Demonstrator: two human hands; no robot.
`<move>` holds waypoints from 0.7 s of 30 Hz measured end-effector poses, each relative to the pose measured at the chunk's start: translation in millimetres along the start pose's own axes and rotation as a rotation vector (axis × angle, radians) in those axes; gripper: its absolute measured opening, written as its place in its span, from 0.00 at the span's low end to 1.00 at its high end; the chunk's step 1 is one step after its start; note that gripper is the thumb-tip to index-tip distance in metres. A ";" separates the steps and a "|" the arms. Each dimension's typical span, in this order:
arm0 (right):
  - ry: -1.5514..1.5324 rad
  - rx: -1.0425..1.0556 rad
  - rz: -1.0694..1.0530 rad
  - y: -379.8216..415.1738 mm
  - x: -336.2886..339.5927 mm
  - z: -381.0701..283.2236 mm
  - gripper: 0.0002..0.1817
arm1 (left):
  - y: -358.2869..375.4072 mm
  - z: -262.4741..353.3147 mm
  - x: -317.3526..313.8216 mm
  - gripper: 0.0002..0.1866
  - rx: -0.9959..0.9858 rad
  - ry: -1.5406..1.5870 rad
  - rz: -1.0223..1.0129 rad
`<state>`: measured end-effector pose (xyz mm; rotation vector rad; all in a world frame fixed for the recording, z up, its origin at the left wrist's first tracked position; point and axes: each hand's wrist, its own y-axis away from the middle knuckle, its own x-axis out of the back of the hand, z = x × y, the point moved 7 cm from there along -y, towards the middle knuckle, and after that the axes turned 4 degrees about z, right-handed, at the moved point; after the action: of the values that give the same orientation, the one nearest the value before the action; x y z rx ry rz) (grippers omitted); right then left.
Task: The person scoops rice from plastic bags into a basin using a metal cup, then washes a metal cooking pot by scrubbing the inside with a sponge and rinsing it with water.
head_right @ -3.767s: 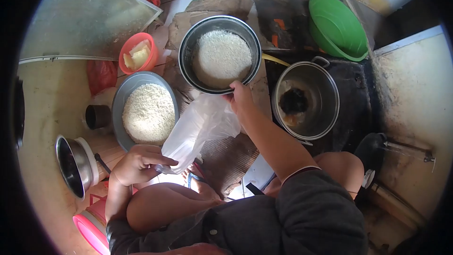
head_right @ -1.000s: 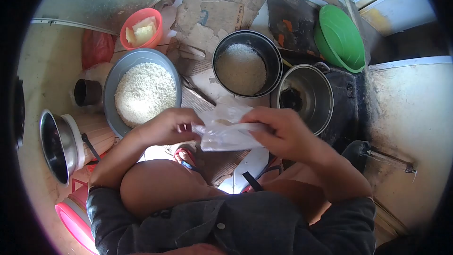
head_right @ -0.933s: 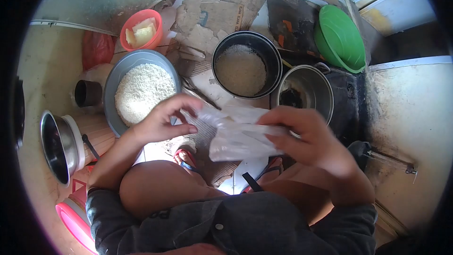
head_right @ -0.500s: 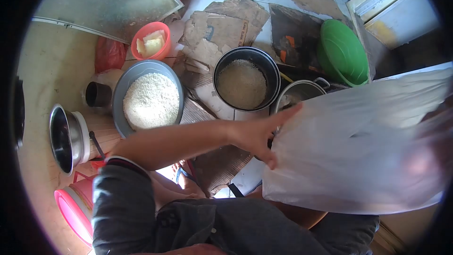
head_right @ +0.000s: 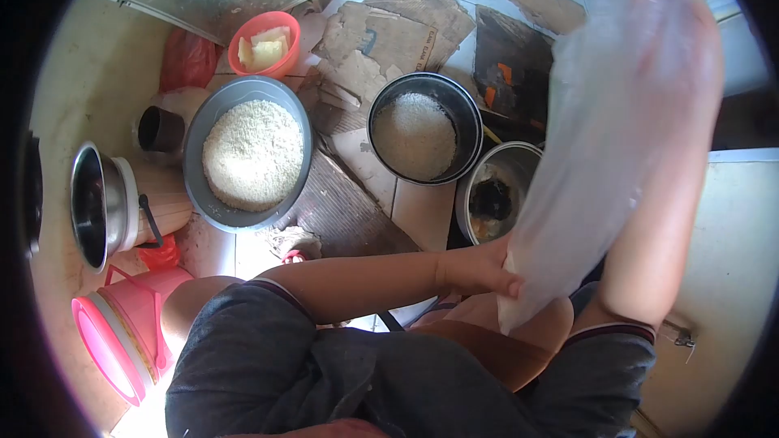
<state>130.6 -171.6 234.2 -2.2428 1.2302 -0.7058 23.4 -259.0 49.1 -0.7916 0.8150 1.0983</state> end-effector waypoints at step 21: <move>0.322 -1.020 -0.661 91.9 -112.0 279.8 0.20 | 18.8 -78.1 68.7 0.23 0.114 0.732 0.547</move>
<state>201.8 -73.1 -56.5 -3.5955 1.1045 -0.7876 9.3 -291.7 -50.4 -0.9095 1.7730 1.2257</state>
